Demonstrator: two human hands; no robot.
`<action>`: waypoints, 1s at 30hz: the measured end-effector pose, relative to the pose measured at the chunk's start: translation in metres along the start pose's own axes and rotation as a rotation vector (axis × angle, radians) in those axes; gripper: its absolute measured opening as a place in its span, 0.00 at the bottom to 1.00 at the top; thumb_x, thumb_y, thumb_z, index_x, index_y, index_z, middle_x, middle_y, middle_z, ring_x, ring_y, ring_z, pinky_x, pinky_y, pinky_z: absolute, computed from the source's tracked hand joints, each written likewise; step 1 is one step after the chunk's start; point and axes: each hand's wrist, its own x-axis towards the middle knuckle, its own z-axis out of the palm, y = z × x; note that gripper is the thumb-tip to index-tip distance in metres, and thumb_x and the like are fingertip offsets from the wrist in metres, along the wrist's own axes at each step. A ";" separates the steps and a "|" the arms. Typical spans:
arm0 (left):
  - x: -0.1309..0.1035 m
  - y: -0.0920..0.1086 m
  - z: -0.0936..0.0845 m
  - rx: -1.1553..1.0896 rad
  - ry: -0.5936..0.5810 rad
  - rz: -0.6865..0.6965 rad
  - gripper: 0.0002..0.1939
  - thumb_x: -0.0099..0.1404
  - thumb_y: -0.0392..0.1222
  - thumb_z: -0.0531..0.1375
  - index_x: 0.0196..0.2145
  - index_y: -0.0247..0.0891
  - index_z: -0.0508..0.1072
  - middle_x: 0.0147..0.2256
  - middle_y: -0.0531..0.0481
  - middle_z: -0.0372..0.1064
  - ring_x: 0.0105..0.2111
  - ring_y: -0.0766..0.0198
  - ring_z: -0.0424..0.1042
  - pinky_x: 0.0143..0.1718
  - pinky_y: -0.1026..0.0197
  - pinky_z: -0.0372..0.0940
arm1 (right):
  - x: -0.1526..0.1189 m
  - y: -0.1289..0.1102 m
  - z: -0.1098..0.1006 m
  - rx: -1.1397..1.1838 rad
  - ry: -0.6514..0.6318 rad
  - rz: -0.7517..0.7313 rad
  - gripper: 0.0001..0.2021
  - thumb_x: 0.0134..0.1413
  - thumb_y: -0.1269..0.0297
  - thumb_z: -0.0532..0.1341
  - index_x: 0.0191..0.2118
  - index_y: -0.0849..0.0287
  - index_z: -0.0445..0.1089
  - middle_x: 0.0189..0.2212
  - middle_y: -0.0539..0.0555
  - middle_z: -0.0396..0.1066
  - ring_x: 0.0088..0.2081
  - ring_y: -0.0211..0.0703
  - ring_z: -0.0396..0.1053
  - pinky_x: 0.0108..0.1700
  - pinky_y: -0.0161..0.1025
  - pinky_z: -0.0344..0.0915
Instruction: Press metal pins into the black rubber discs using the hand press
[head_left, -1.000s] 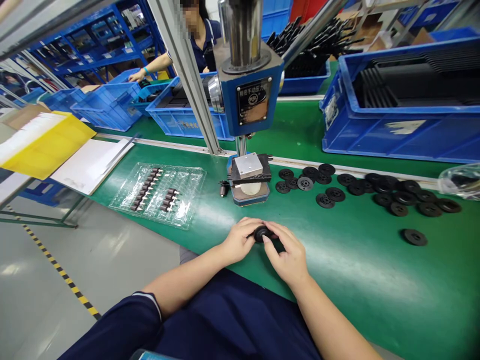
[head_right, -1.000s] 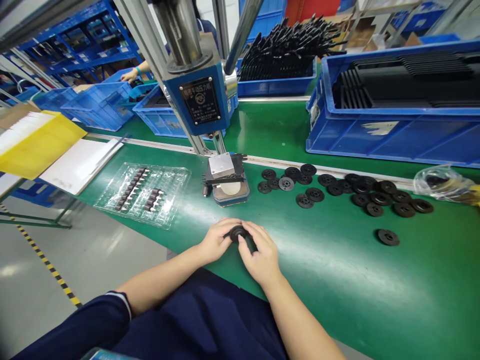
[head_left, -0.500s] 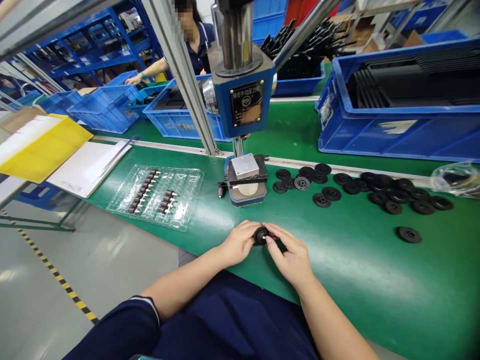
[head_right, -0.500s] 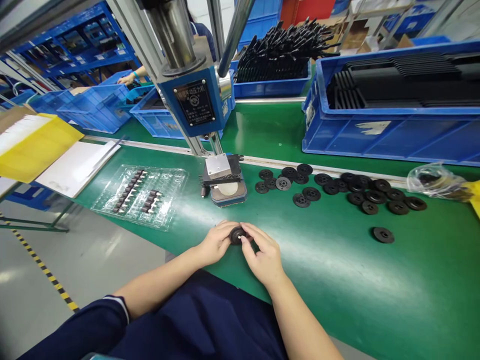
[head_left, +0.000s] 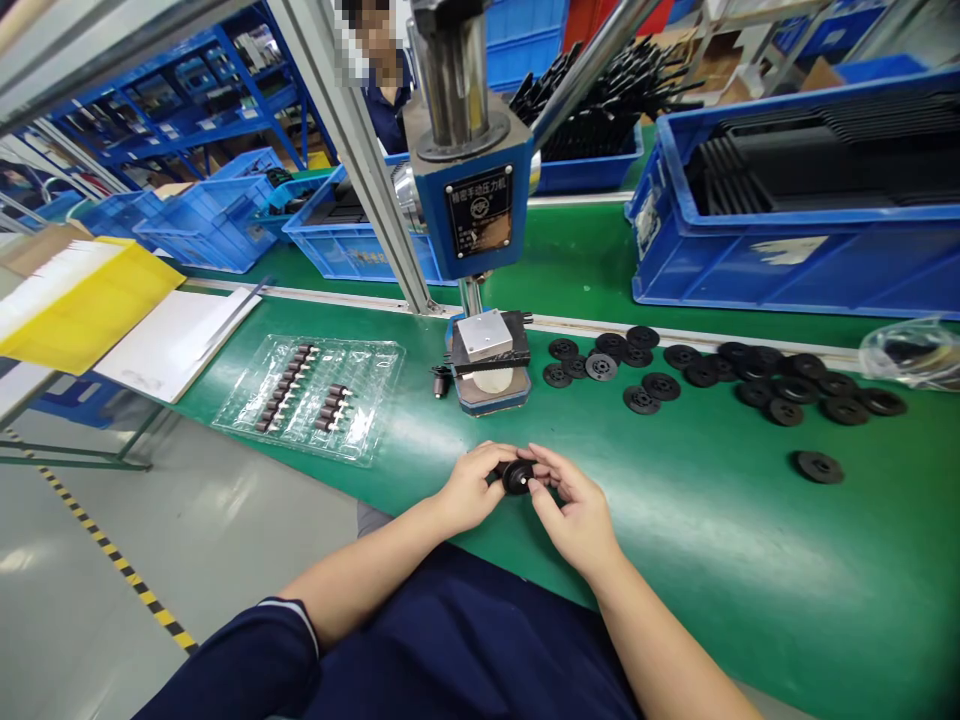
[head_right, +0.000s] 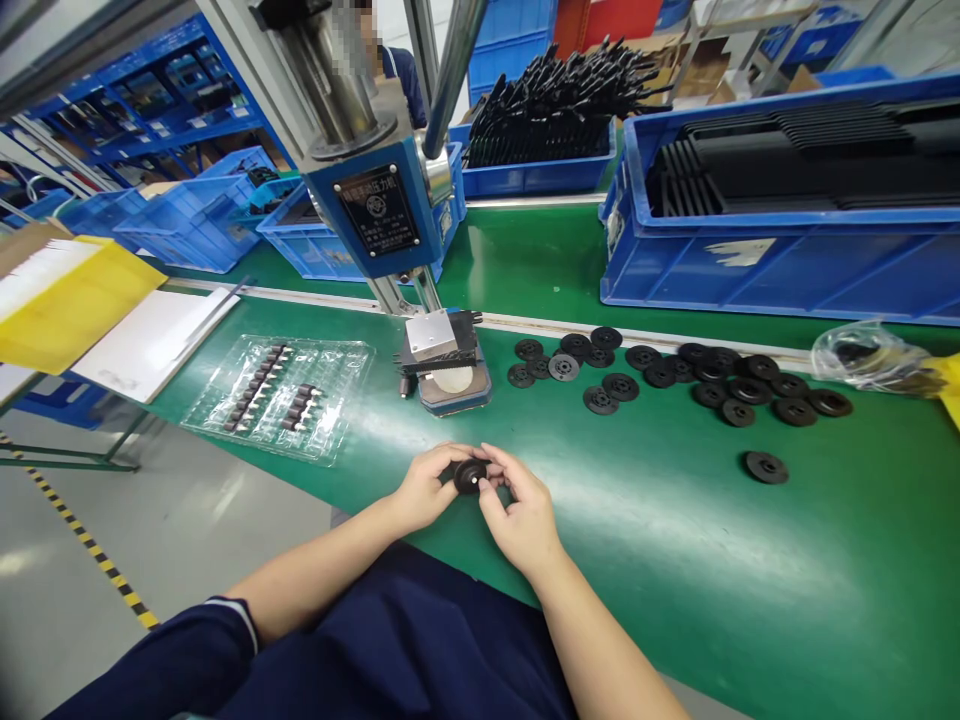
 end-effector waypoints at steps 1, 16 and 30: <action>0.000 0.000 0.000 -0.002 0.005 -0.010 0.13 0.59 0.27 0.59 0.42 0.38 0.72 0.44 0.43 0.75 0.45 0.58 0.74 0.48 0.51 0.68 | 0.000 -0.001 0.001 0.036 -0.006 0.020 0.21 0.59 0.63 0.59 0.57 0.56 0.64 0.48 0.58 0.71 0.41 0.40 0.71 0.48 0.44 0.73; -0.004 -0.002 0.002 -0.035 -0.016 -0.178 0.11 0.59 0.30 0.61 0.41 0.38 0.71 0.40 0.47 0.76 0.39 0.62 0.74 0.44 0.58 0.68 | 0.002 -0.005 0.002 0.059 -0.028 0.014 0.17 0.60 0.62 0.57 0.55 0.57 0.64 0.44 0.57 0.71 0.40 0.41 0.72 0.43 0.41 0.73; -0.013 -0.004 0.009 0.042 -0.061 -0.161 0.16 0.63 0.41 0.62 0.49 0.40 0.68 0.40 0.47 0.72 0.37 0.62 0.70 0.43 0.56 0.67 | -0.004 -0.042 -0.161 -0.394 0.615 -0.033 0.24 0.50 0.60 0.68 0.53 0.59 0.68 0.38 0.57 0.72 0.35 0.40 0.71 0.37 0.37 0.71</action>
